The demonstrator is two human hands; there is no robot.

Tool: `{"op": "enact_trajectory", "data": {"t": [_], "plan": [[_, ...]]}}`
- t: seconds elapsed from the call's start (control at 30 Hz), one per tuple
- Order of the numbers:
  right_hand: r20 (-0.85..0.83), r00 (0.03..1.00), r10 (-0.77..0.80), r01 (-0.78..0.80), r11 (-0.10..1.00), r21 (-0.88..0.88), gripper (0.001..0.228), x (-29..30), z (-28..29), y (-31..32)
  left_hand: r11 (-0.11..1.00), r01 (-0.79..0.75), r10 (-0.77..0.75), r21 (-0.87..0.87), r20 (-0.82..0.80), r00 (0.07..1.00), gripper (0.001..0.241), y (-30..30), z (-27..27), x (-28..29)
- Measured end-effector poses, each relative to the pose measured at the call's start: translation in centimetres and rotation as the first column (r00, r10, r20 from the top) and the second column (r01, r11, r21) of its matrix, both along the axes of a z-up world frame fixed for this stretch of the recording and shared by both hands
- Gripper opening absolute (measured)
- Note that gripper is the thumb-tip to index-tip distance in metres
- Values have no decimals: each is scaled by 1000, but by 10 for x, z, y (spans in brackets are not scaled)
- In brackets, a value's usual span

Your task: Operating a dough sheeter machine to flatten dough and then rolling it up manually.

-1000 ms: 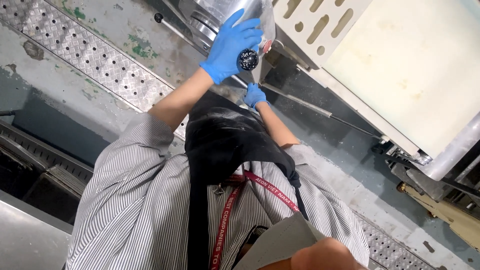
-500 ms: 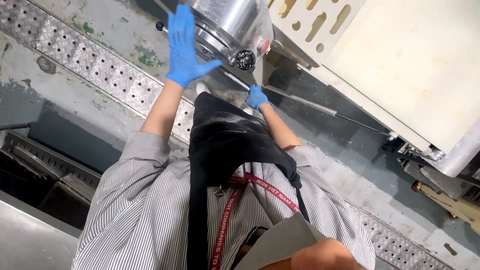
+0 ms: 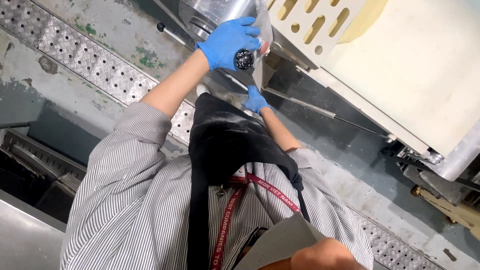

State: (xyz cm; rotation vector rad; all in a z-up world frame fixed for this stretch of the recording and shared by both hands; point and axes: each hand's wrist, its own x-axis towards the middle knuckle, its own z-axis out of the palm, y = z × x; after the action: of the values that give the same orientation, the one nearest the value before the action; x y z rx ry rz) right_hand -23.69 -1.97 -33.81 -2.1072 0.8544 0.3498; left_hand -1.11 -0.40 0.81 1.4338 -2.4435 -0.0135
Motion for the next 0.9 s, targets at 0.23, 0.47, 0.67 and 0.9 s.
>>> {"op": "enact_trajectory", "data": {"t": [0.23,0.47,0.67,0.9], "plan": [[246,967,72,-54,995,-80,100,-5,-35,0,998,-29,27,-55,-38,999,18,2,-12,0],[149,986,71,-58,994,-90,96,-1,-17,1,992,-114,112,-61,-49,993,16,3,-28,0],[143,988,63,-53,996,-75,96,-1,-12,1,988,-152,150,-27,-57,987,12,4,-32,1],[119,990,69,-60,995,-77,96,0,-13,0,986,-164,161,-31,-81,984,12,4,-41,2]]}}
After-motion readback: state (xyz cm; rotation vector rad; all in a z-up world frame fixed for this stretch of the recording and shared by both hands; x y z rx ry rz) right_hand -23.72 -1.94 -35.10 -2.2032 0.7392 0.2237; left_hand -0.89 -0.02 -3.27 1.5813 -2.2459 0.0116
